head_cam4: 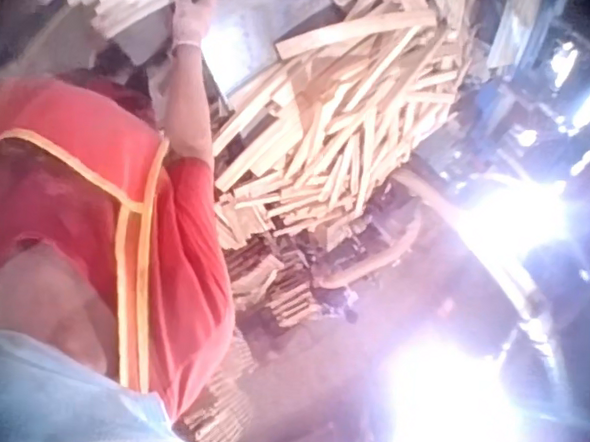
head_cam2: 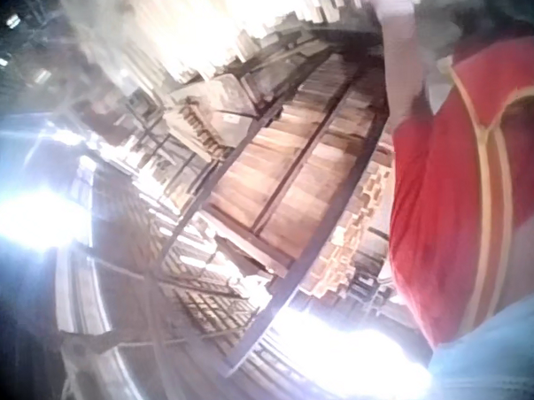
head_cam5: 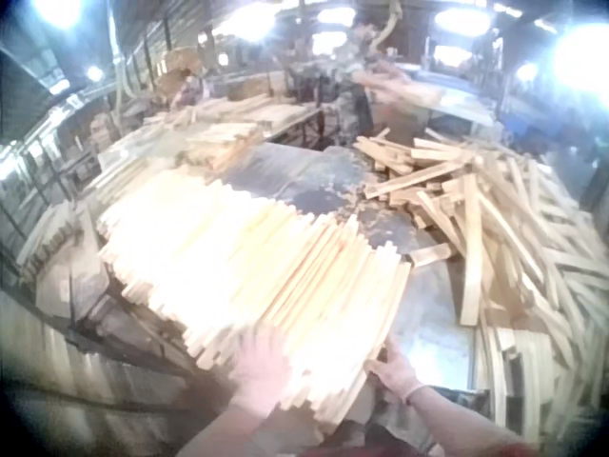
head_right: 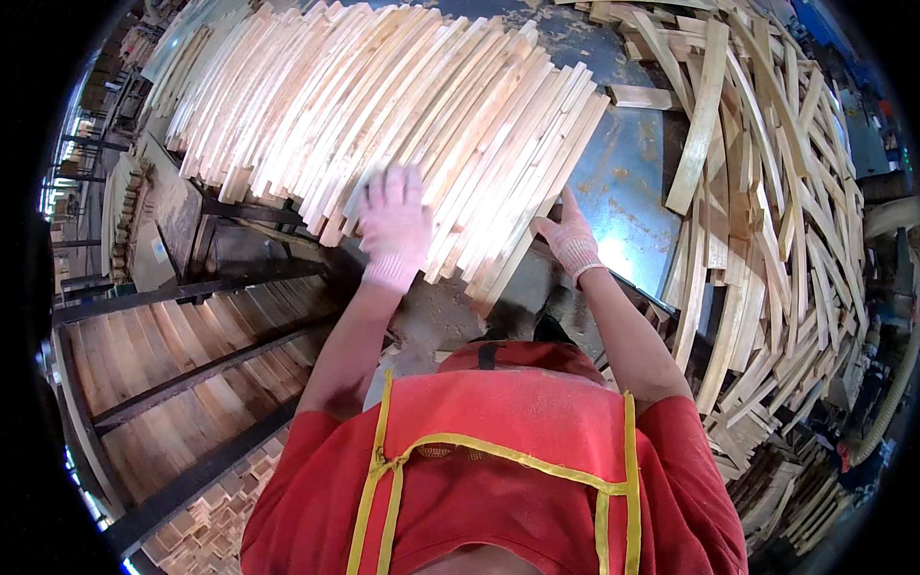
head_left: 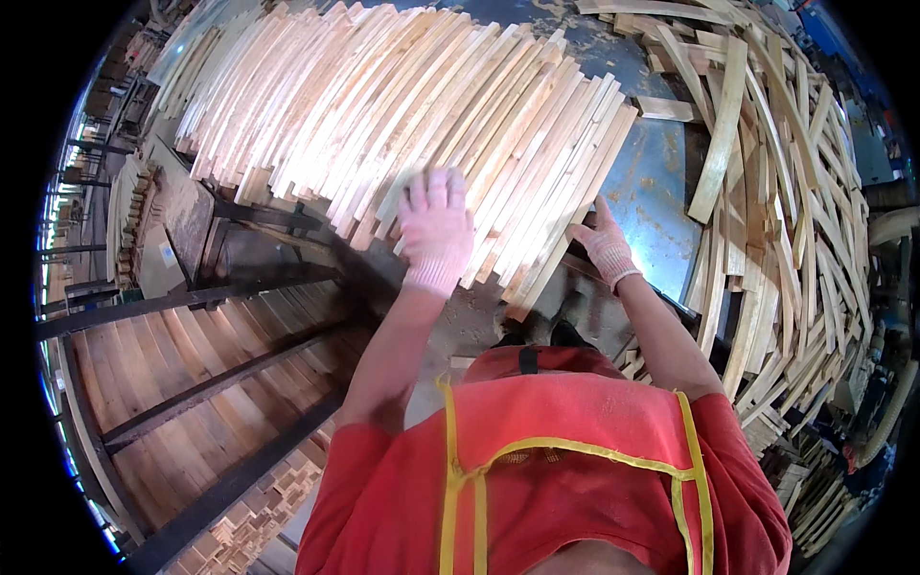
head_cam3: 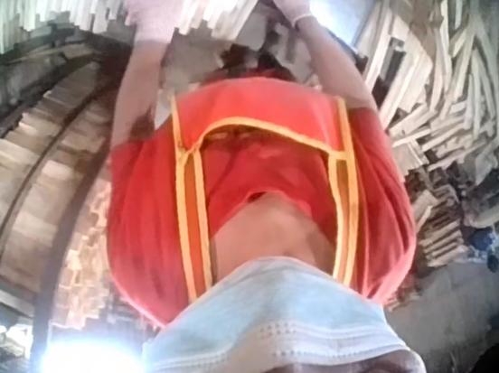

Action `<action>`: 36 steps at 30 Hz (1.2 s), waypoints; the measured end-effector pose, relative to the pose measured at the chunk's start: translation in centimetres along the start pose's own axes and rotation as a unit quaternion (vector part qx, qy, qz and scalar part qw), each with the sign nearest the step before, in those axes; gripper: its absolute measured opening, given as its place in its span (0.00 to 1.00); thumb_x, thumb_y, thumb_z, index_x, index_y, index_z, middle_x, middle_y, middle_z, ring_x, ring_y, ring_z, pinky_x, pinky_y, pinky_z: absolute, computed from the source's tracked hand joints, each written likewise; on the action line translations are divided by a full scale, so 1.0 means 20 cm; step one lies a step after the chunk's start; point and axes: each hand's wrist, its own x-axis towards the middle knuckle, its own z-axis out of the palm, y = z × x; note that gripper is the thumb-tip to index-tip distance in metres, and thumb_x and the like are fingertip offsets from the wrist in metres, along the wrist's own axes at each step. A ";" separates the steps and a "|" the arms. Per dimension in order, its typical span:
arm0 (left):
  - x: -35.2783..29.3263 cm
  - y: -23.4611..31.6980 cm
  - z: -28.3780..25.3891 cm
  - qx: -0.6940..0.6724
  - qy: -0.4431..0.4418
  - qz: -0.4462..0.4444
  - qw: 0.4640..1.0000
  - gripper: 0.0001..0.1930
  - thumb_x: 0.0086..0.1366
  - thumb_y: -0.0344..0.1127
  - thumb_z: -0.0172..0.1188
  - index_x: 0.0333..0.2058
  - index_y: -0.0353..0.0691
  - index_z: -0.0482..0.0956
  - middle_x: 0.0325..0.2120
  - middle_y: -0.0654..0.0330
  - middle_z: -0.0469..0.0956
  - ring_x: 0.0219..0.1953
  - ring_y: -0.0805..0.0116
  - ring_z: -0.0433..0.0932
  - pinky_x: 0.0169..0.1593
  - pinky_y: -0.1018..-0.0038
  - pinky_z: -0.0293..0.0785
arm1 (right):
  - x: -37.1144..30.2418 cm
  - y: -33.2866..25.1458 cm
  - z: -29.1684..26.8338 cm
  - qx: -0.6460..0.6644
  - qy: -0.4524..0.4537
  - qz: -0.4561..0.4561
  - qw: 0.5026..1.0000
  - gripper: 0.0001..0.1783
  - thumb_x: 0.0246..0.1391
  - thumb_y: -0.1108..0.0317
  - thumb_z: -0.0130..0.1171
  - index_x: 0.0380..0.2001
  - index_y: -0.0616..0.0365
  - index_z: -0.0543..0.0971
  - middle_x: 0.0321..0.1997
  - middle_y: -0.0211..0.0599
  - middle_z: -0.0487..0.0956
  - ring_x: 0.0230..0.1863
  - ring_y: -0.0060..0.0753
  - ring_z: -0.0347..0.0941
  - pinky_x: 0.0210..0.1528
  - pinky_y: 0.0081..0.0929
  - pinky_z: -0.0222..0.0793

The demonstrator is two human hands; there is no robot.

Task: The person repeatedly picks up individual wooden planks from a large pile on a metal table and places them into a neat, aligned stack. The person works continuously, moving planks one by one from the disorganized pile to the growing stack.

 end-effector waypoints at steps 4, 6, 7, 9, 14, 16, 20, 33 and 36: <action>-0.53 0.09 -0.07 -0.332 -0.050 -0.038 0.941 0.17 0.69 0.43 0.65 0.50 0.40 0.85 0.48 0.54 0.81 0.47 0.51 0.80 0.54 0.56 0.77 | 0.11 0.19 0.00 0.117 -0.013 -0.017 0.993 0.51 0.54 0.56 0.70 0.77 0.59 0.60 0.64 0.57 0.82 0.65 0.54 0.78 0.67 0.42 0.71; -0.73 0.20 0.04 -0.528 -0.239 -0.260 0.772 0.17 0.72 0.46 0.65 0.47 0.39 0.86 0.43 0.55 0.83 0.43 0.57 0.81 0.50 0.61 0.78 | 0.08 0.08 -0.04 0.088 -0.059 -0.021 0.994 0.49 0.55 0.56 0.70 0.76 0.61 0.62 0.64 0.55 0.82 0.65 0.52 0.78 0.67 0.40 0.71; -0.77 0.26 0.13 -0.601 -0.318 -0.392 0.620 0.18 0.73 0.48 0.65 0.47 0.38 0.86 0.42 0.56 0.84 0.42 0.61 0.81 0.50 0.65 0.77 | 0.09 0.12 -0.03 0.098 -0.043 -0.023 0.994 0.46 0.55 0.58 0.69 0.74 0.61 0.65 0.64 0.54 0.82 0.63 0.50 0.80 0.66 0.38 0.72; -0.85 0.32 0.31 -0.709 -0.325 -0.452 0.433 0.19 0.74 0.51 0.64 0.48 0.40 0.86 0.40 0.60 0.83 0.42 0.66 0.80 0.50 0.68 0.77 | 0.03 0.00 -0.09 0.159 -0.084 -0.043 0.983 0.43 0.57 0.61 0.67 0.74 0.60 0.65 0.64 0.52 0.82 0.62 0.47 0.80 0.66 0.37 0.72; -0.57 0.39 -0.20 -0.669 -0.286 -0.465 0.505 0.24 0.74 0.55 0.64 0.52 0.39 0.83 0.39 0.60 0.82 0.42 0.69 0.79 0.47 0.66 0.75 | 0.07 -0.01 -0.29 0.092 -0.078 -0.022 0.993 0.44 0.56 0.55 0.66 0.73 0.57 0.67 0.65 0.59 0.80 0.67 0.61 0.76 0.70 0.40 0.70; -0.53 0.19 -0.20 -0.783 -0.324 -0.384 0.366 0.28 0.73 0.56 0.63 0.57 0.36 0.80 0.42 0.58 0.82 0.41 0.67 0.80 0.47 0.66 0.77 | 0.14 0.07 -0.27 0.086 -0.056 -0.064 0.993 0.46 0.55 0.54 0.67 0.74 0.57 0.65 0.66 0.59 0.80 0.68 0.61 0.75 0.70 0.41 0.70; 0.15 0.30 -0.45 -0.738 -0.422 -0.250 0.463 0.35 0.71 0.53 0.63 0.68 0.34 0.73 0.43 0.54 0.82 0.37 0.66 0.82 0.43 0.65 0.80 | 0.23 0.14 -0.23 0.100 -0.093 -0.103 0.985 0.48 0.55 0.54 0.68 0.75 0.57 0.63 0.67 0.60 0.78 0.69 0.60 0.74 0.71 0.41 0.69; 0.14 0.21 0.09 -0.017 -0.122 0.003 0.992 0.40 0.70 0.48 0.60 0.76 0.43 0.60 0.75 0.50 0.60 0.75 0.47 0.61 0.73 0.46 0.60 | 0.56 0.37 -0.96 -0.118 0.150 -0.023 0.981 0.45 0.56 0.64 0.66 0.75 0.59 0.63 0.54 0.56 0.83 0.51 0.53 0.82 0.55 0.46 0.78; 0.15 0.14 0.11 -0.006 -0.044 -0.011 0.999 0.37 0.68 0.45 0.61 0.73 0.39 0.65 0.69 0.50 0.67 0.69 0.46 0.67 0.70 0.46 0.63 | 0.29 0.43 -0.79 0.184 0.033 0.028 0.982 0.45 0.57 0.67 0.63 0.78 0.56 0.61 0.47 0.50 0.85 0.47 0.45 0.82 0.53 0.36 0.77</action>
